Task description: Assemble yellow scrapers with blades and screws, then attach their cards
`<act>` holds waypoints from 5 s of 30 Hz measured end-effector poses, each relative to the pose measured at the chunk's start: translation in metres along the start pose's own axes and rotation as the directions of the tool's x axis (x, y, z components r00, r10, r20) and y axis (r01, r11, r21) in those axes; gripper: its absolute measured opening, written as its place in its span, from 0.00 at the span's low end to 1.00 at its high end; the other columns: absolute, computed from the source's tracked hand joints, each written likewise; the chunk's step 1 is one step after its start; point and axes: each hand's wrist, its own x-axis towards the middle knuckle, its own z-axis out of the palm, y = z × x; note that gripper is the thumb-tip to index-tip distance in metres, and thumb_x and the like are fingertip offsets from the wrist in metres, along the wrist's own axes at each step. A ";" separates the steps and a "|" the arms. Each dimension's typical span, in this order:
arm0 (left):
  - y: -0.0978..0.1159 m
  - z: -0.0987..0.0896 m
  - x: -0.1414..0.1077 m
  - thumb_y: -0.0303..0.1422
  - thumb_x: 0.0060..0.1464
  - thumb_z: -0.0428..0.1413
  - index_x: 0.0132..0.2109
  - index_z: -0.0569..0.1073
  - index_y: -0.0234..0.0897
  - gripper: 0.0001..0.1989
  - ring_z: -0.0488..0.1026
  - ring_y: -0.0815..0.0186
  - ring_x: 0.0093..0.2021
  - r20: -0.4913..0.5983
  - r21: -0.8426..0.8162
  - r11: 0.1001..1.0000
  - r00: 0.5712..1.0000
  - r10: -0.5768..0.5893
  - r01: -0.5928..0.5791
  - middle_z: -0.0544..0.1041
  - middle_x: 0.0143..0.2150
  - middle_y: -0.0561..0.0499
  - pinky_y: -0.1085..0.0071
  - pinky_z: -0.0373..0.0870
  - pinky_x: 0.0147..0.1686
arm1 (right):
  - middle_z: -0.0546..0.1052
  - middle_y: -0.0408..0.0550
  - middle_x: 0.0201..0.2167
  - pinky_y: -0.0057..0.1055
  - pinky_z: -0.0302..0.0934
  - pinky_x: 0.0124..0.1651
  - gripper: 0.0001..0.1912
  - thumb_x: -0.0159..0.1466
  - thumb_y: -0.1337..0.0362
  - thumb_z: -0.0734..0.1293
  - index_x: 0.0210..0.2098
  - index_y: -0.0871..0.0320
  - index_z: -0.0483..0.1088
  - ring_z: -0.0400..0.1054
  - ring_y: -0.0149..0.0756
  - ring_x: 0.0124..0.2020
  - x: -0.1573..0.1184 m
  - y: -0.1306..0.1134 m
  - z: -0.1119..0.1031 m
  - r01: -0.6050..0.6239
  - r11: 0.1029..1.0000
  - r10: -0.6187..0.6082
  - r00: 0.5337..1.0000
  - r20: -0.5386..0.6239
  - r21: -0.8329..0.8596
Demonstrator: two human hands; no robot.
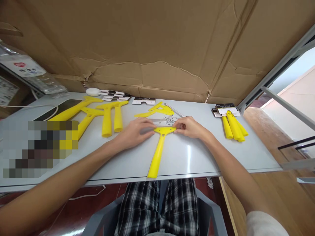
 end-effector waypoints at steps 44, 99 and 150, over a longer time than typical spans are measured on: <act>0.003 0.003 0.004 0.48 0.65 0.59 0.57 0.85 0.38 0.23 0.79 0.53 0.44 -0.030 0.006 0.996 0.996 -0.087 0.088 0.81 0.50 0.42 0.55 0.76 0.50 | 0.81 0.51 0.41 0.34 0.60 0.41 0.15 0.71 0.73 0.66 0.47 0.56 0.85 0.71 0.36 0.34 0.007 0.000 0.002 -0.095 0.918 0.029 0.984 -0.174 -0.385; 0.033 0.026 -0.055 0.49 0.76 0.47 0.77 0.67 0.37 0.32 0.52 0.37 0.84 -0.016 0.343 0.911 0.971 -0.238 0.229 0.53 0.85 0.32 0.28 0.47 0.78 | 0.85 0.63 0.42 0.47 0.72 0.49 0.24 0.76 0.42 0.63 0.50 0.56 0.78 0.81 0.53 0.43 -0.047 -0.107 0.069 -0.358 0.740 0.262 0.933 -0.247 -0.569; -0.024 -0.030 0.042 0.58 0.53 0.70 0.56 0.87 0.44 0.31 0.78 0.44 0.64 0.029 -0.039 0.999 0.999 0.018 -0.017 0.84 0.60 0.40 0.46 0.71 0.69 | 0.87 0.50 0.40 0.33 0.68 0.47 0.12 0.69 0.67 0.70 0.46 0.59 0.87 0.77 0.35 0.36 0.039 -0.001 -0.014 -0.101 0.979 0.075 0.986 -0.147 -0.179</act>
